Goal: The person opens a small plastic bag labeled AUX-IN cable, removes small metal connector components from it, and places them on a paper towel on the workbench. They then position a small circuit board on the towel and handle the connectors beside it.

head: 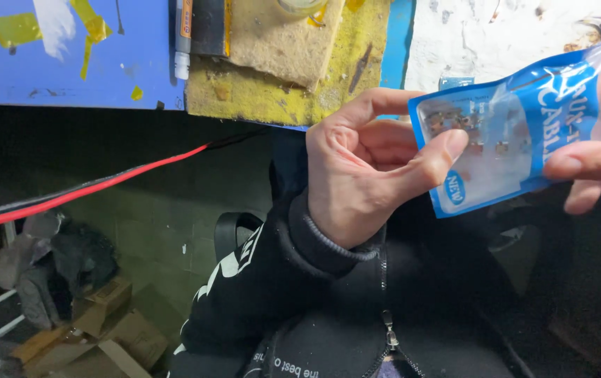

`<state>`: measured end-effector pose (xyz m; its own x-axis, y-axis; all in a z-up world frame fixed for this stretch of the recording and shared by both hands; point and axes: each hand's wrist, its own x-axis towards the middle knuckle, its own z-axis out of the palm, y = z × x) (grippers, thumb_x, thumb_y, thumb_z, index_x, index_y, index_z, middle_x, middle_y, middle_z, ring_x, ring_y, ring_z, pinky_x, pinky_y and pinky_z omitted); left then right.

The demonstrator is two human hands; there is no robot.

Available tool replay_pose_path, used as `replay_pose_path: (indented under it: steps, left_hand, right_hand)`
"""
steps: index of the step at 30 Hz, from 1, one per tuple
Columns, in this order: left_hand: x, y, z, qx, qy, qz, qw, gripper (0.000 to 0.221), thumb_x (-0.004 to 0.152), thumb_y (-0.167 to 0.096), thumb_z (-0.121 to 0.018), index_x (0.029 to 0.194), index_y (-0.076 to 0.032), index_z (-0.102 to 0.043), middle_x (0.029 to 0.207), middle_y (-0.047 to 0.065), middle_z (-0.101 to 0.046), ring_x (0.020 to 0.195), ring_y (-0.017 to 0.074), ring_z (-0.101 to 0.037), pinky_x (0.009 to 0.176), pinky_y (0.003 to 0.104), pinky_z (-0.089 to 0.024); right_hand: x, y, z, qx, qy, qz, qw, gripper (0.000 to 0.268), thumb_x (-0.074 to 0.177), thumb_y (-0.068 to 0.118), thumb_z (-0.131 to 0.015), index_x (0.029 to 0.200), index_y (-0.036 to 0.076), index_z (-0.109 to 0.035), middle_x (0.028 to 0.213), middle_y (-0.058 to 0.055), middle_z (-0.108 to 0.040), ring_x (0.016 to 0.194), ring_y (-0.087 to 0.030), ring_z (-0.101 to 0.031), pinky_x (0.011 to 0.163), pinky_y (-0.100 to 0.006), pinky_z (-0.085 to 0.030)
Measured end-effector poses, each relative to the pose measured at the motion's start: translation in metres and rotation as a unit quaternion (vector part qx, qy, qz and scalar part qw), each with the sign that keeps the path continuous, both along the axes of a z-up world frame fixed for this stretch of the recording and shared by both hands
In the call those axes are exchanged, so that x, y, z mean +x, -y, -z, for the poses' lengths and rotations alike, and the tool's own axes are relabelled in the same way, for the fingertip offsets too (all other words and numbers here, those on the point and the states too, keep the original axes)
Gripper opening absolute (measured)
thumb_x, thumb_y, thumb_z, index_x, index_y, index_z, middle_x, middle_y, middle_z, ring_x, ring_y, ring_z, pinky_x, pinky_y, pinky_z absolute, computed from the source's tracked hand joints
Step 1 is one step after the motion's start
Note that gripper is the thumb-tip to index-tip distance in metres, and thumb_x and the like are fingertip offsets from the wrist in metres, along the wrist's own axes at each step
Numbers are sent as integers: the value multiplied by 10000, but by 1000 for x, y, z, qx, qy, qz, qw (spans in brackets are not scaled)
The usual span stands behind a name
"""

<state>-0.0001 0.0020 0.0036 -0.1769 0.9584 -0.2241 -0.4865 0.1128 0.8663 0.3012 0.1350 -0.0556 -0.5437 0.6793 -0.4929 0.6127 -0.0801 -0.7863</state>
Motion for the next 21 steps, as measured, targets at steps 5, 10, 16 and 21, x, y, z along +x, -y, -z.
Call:
replay_pose_path:
  steps: [5,10,16,21]
  left_hand:
    - [-1,-2,-9,-7,47,19,999,328,981,-28,-784,1238,86,-615,981,185,-776,902,160,-759,885,296,-633]
    - [3,-2,-7,-19,48,26,998,351,989,-33,-786,1275,86,-621,965,196,-773,893,160,-740,856,291,-611]
    - [4,-4,-7,-12,68,39,997,332,1005,-45,-773,1268,80,-614,1012,207,-771,949,176,-753,907,312,-627]
    - [4,-6,-11,-5,104,26,994,362,1032,-83,-763,1300,87,-588,1075,224,-760,1003,185,-745,949,321,-617]
  right_hand:
    - [-32,9,-18,11,21,48,999,632,810,137,-767,1423,61,-635,1144,-172,-750,916,-289,-765,496,-387,-606]
    - [-28,7,-22,-95,56,98,989,543,824,135,-748,1362,74,-706,1107,-189,-790,935,-342,-775,555,-444,-601]
    - [-23,8,-19,-49,25,64,996,531,822,153,-752,1342,60,-701,1128,-184,-778,944,-318,-784,560,-429,-604]
    - [-36,11,-30,-37,-19,70,997,569,868,136,-715,1422,47,-625,1188,-173,-742,1004,-298,-757,510,-376,-633]
